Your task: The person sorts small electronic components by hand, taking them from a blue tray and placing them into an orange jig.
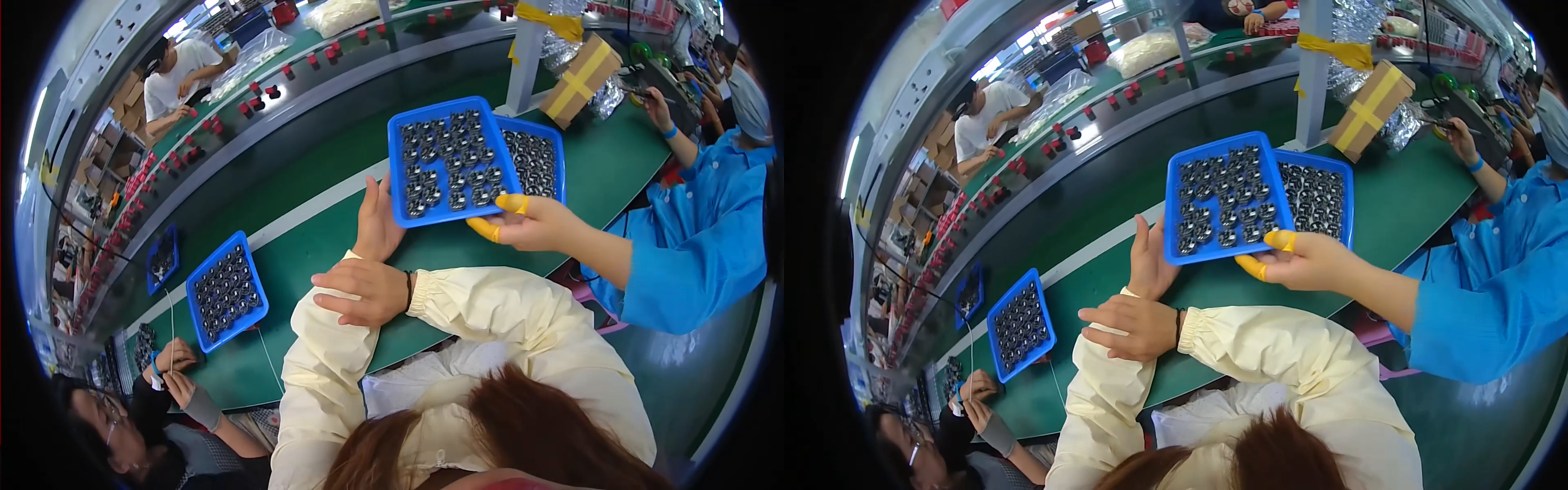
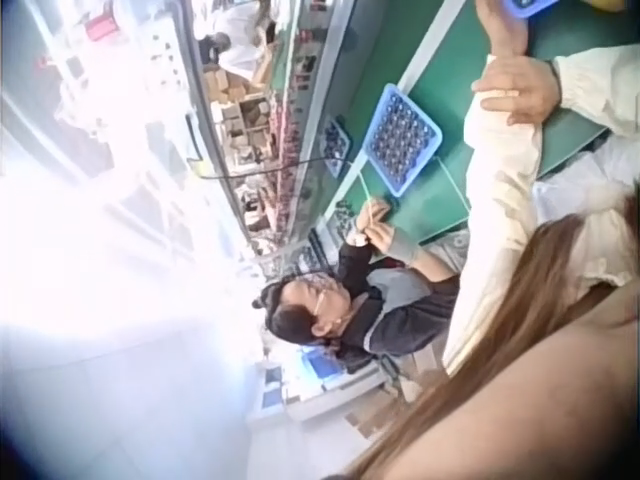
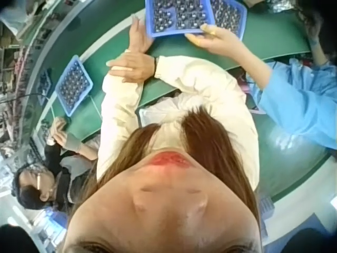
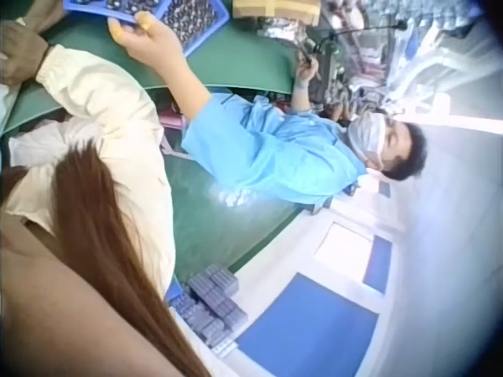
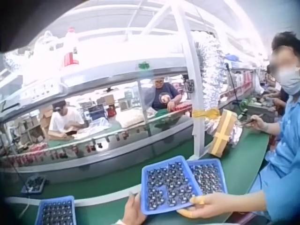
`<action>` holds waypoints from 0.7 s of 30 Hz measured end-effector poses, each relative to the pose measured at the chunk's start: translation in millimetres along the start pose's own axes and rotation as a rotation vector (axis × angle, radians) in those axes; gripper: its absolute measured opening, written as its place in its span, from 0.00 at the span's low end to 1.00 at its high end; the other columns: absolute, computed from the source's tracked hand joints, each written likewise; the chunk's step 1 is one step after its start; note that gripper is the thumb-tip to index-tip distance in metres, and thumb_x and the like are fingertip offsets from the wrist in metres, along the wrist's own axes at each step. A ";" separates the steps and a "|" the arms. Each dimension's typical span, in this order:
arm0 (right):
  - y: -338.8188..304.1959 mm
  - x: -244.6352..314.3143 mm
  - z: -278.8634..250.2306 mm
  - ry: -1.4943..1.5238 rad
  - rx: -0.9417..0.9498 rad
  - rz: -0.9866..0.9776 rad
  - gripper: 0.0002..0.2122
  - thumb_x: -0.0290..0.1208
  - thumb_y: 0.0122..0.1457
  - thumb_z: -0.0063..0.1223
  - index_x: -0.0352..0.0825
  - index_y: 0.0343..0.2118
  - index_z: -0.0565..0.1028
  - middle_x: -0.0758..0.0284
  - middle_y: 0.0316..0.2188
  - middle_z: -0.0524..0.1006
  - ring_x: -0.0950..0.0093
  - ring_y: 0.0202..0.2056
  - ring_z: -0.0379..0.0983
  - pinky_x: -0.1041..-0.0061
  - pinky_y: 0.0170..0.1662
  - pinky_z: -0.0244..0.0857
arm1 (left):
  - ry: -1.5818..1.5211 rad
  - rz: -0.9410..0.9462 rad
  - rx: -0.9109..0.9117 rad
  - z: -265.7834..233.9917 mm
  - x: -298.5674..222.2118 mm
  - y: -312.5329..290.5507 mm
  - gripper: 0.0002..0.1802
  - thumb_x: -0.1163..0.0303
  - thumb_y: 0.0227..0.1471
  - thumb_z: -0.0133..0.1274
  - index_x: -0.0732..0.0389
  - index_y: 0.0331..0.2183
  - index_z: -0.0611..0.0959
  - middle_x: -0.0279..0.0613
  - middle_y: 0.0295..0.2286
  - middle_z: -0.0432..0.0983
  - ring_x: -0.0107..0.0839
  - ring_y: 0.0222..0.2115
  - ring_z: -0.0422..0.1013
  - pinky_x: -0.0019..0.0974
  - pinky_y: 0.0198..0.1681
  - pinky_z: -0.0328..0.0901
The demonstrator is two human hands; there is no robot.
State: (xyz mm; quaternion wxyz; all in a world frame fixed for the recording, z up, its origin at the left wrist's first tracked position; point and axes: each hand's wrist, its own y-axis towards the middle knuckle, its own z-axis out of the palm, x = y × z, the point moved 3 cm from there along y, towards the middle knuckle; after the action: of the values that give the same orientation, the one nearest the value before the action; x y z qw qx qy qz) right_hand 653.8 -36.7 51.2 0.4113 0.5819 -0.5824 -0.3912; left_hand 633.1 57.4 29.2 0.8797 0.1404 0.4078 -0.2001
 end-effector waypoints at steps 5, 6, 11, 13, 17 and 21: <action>-26.4 2.4 -44.8 0.045 0.019 -0.029 0.19 0.35 0.54 0.50 0.31 0.46 0.67 0.52 0.48 0.64 0.60 0.38 0.69 0.66 0.40 0.66 | -0.089 0.003 -0.142 13.2 36.5 17.7 0.32 0.48 0.56 0.37 0.66 0.52 0.63 0.50 0.47 0.67 0.40 0.46 0.66 0.44 0.51 0.61; -26.1 4.3 -47.8 0.077 0.031 -0.034 0.19 0.35 0.53 0.51 0.31 0.46 0.67 0.52 0.47 0.65 0.59 0.38 0.69 0.66 0.39 0.66 | -0.192 -0.009 -0.091 12.2 33.5 14.1 0.29 0.52 0.56 0.40 0.66 0.51 0.64 0.51 0.46 0.68 0.39 0.45 0.68 0.44 0.50 0.63; -48.8 5.9 -86.3 0.056 0.041 0.000 0.20 0.42 0.53 0.52 0.31 0.42 0.71 0.51 0.39 0.71 0.60 0.32 0.72 0.67 0.33 0.68 | -0.140 0.030 -0.150 13.1 61.3 30.1 0.27 0.54 0.55 0.44 0.65 0.48 0.68 0.48 0.42 0.72 0.35 0.40 0.71 0.39 0.47 0.66; -47.9 10.9 -106.5 0.047 0.012 0.015 0.20 0.37 0.50 0.55 0.30 0.43 0.70 0.51 0.40 0.70 0.61 0.30 0.72 0.68 0.31 0.68 | -0.112 0.138 -0.116 36.1 54.4 32.7 0.28 0.54 0.54 0.45 0.62 0.51 0.66 0.45 0.44 0.70 0.34 0.41 0.70 0.39 0.47 0.65; -37.8 24.9 -127.4 0.010 0.034 -0.060 0.18 0.41 0.56 0.47 0.29 0.41 0.69 0.51 0.39 0.70 0.60 0.32 0.71 0.67 0.32 0.69 | -0.154 0.172 -0.128 45.8 32.7 9.9 0.27 0.53 0.54 0.45 0.59 0.50 0.66 0.43 0.43 0.71 0.33 0.41 0.71 0.38 0.47 0.65; -32.9 37.1 -152.3 -0.127 0.000 -0.160 0.19 0.43 0.59 0.42 0.30 0.41 0.70 0.54 0.39 0.69 0.60 0.36 0.70 0.68 0.35 0.69 | -0.145 0.225 -0.156 43.7 10.8 -12.1 0.29 0.53 0.56 0.40 0.61 0.53 0.62 0.47 0.47 0.68 0.37 0.45 0.68 0.41 0.49 0.64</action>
State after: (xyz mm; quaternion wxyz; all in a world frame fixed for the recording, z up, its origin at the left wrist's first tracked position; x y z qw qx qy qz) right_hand 808.4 -70.8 75.5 0.3411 0.6004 -0.5590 -0.4589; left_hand 662.7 26.2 47.3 0.9320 0.1016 0.3392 -0.0778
